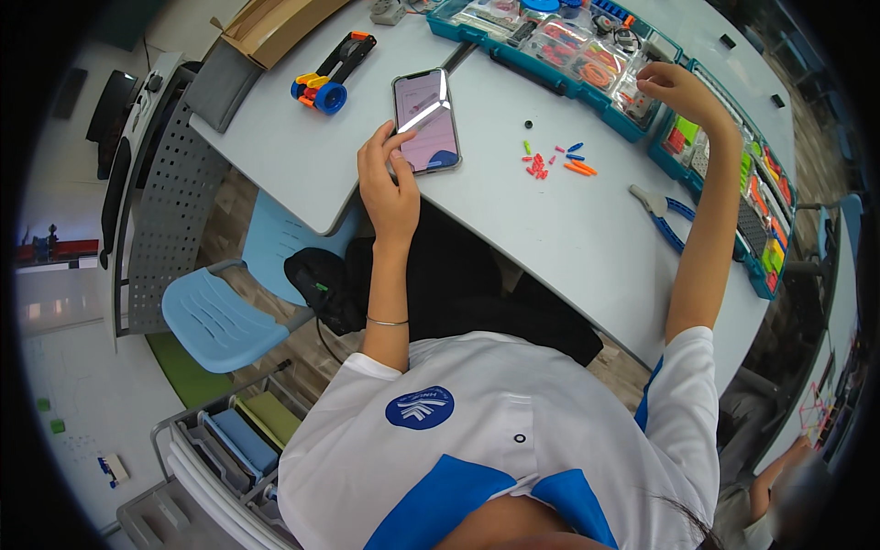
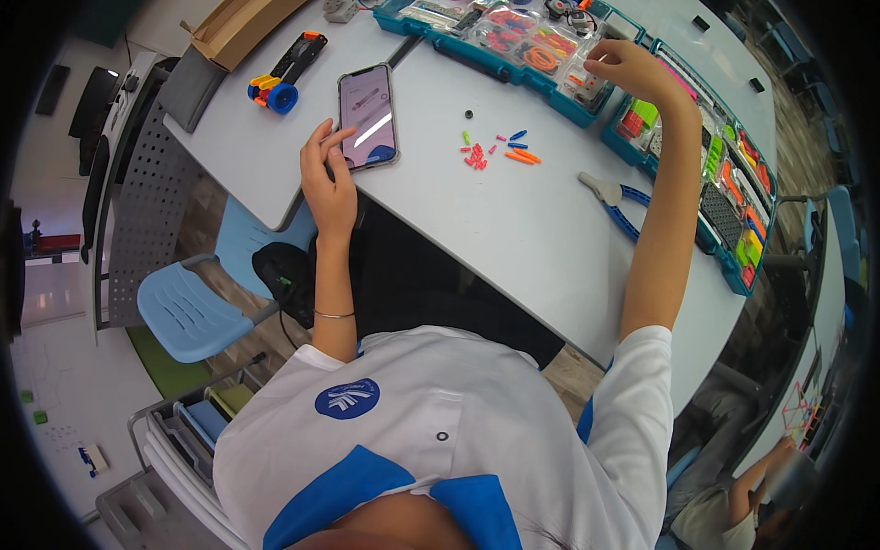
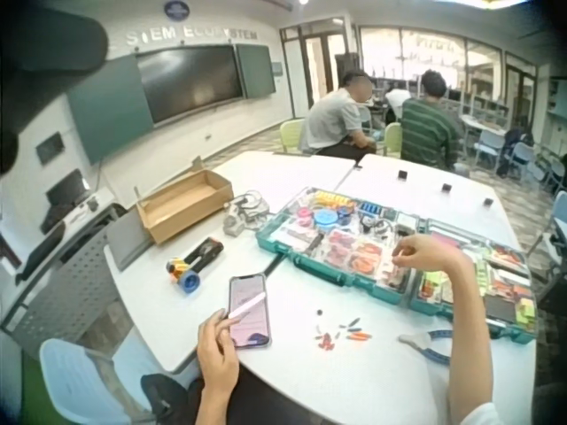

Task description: The person assembles a small knitting needle by inserting a pink plastic piece into a clear plastic case. They then add several small, colorful plastic pieces into the case, organizing them by color.

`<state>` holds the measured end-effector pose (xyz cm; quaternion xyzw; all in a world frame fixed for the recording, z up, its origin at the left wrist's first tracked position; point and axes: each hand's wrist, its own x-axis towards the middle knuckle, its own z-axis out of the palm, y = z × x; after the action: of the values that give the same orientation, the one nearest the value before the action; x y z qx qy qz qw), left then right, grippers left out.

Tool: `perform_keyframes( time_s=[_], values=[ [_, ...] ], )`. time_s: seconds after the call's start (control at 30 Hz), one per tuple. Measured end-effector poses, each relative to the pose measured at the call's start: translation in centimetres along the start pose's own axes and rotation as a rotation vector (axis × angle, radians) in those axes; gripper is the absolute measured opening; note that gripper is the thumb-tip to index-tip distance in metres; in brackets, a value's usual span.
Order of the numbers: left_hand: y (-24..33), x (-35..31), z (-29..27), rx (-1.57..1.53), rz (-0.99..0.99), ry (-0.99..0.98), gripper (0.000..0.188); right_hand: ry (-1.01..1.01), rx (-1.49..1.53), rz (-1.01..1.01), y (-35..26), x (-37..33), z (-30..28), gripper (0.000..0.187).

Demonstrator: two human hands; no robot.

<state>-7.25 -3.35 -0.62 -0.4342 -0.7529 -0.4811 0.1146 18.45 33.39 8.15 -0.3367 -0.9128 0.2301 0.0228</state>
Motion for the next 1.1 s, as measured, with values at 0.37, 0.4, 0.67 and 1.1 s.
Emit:
perform_keyframes(
  time_s=[0.37,0.4,0.67,1.1],
  values=[
    [-0.2,-0.5,-0.2,-0.01,-0.007,0.028,0.036,0.014,0.017,-0.013,0.9,0.5,0.4,0.031],
    [-0.1,-0.5,-0.1,-0.026,-0.007,0.037,0.036,0.02,0.011,-0.008,0.7,0.5,0.5,0.031],
    [-0.2,-0.6,0.0,-0.026,-0.023,0.026,0.031,0.062,-0.037,-0.028,0.7,0.4,0.7,0.034],
    [0.2,-1.1,0.1,-0.051,-0.017,0.065,0.036,0.472,-0.12,-0.256,2.0,4.0,3.3,0.035]
  ],
)
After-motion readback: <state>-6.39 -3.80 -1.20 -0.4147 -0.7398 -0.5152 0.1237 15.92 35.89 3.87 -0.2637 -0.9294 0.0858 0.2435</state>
